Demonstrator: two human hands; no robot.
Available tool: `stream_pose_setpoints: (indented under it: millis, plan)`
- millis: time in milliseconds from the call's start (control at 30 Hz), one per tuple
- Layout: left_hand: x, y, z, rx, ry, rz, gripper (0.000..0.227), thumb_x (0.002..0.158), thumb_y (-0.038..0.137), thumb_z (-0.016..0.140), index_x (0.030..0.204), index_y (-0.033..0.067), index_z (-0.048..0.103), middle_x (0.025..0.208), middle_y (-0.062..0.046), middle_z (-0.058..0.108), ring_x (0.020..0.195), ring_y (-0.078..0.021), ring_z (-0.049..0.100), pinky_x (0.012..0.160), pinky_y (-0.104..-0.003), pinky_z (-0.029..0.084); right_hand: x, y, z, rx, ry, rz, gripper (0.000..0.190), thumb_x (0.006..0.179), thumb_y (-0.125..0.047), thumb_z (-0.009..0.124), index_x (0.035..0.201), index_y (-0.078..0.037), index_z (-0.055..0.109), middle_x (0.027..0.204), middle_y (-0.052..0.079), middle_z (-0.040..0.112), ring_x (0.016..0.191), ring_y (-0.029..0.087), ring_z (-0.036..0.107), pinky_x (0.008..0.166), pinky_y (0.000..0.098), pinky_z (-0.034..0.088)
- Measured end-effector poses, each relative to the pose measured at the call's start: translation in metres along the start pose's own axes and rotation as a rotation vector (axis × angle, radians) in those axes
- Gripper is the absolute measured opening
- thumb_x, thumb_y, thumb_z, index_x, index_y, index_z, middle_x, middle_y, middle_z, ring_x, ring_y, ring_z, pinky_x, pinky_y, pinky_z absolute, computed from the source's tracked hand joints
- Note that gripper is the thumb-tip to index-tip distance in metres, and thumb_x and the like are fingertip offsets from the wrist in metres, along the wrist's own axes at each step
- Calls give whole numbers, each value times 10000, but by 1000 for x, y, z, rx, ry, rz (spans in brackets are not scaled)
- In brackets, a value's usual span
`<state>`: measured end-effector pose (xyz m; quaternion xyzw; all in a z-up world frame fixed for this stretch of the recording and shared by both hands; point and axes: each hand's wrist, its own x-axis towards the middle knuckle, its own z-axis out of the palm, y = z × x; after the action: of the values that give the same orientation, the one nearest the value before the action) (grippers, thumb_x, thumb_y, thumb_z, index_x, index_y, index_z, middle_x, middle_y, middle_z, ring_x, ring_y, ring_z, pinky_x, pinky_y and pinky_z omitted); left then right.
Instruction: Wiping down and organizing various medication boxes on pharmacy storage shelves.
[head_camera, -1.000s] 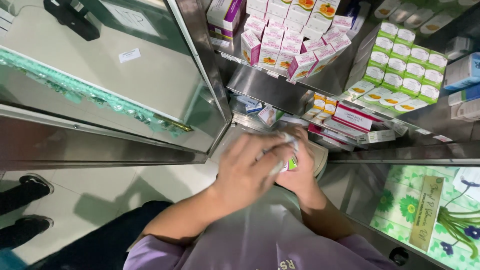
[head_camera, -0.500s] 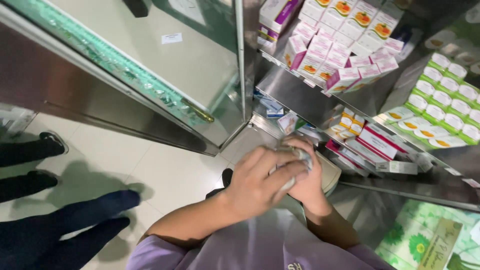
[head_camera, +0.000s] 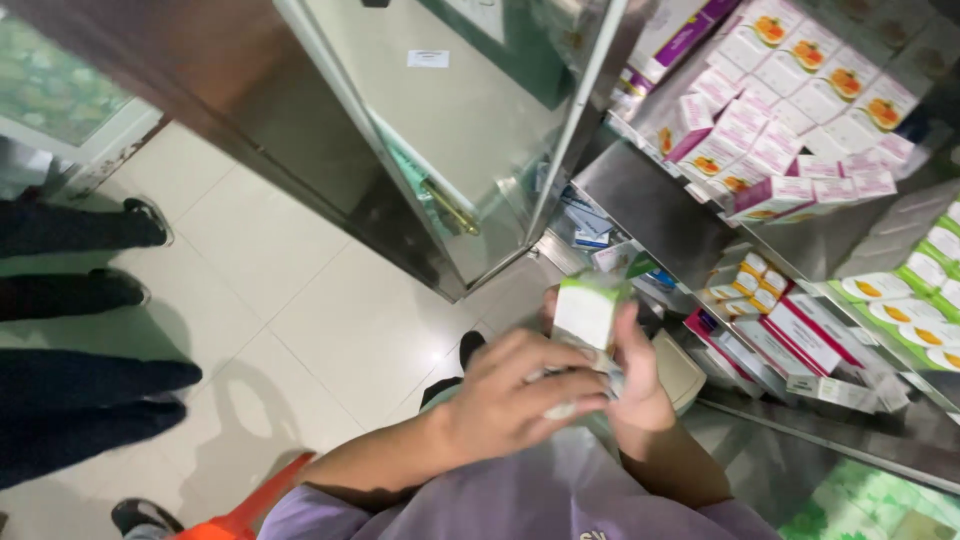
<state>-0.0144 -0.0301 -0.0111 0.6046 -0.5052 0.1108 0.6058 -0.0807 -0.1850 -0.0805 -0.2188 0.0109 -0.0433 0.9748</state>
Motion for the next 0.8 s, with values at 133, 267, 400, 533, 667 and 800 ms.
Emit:
stream_pose_setpoints:
  millis: [133, 267, 400, 533, 667, 800]
  plan:
    - [1, -15, -13, 147, -54, 15, 136, 976, 179, 712, 1091, 145, 777, 1058, -84, 721, 784, -282, 665, 703, -401, 566, 15, 17, 1, -94, 108, -1, 826, 1039, -629, 406, 1530, 35, 418, 1083, 133, 623, 856, 183, 623, 679, 283, 524]
    - [23, -32, -30, 276, -5, -21, 177, 959, 213, 739, 1121, 144, 757, 1117, -86, 713, 905, -327, 690, 782, -413, 568, -3, 51, -60, -100, 388, 64, 647, 988, -533, 504, 1324, 4, 635, 1129, 158, 736, 898, 256, 718, 844, 450, 597]
    - [20, -24, -25, 352, 43, -1, 291, 921, 290, 787, 1183, 172, 743, 1158, -87, 701, 932, -341, 652, 854, -428, 566, 5, 51, -68, -121, 262, 132, 687, 987, -569, 476, 1391, -31, 610, 1037, 153, 726, 723, 250, 689, 693, 394, 602]
    - [-21, -11, -4, 316, -65, -65, 234, 911, 277, 800, 1101, 165, 723, 1218, -37, 635, 1068, -186, 559, 947, -361, 504, 27, 15, 10, 34, -11, 93, 658, 1097, -471, 403, 1558, -5, 345, 1100, 171, 651, 922, 257, 689, 734, 393, 581]
    - [-17, -7, -5, 268, -106, -97, 215, 900, 198, 805, 1094, 121, 753, 1217, -44, 631, 1155, -268, 519, 1077, -432, 420, 23, 12, 7, -57, 62, 20, 608, 1099, -459, 385, 1516, -18, 430, 1084, 183, 670, 886, 228, 670, 729, 319, 537]
    - [15, -21, -4, 252, 50, -45, 169, 1001, 257, 684, 1128, 176, 761, 1144, -68, 695, 1022, -375, 616, 961, -482, 528, 11, 14, -36, -65, 160, 117, 704, 1033, -607, 400, 1099, 38, 675, 858, 284, 734, 730, 385, 756, 687, 487, 641]
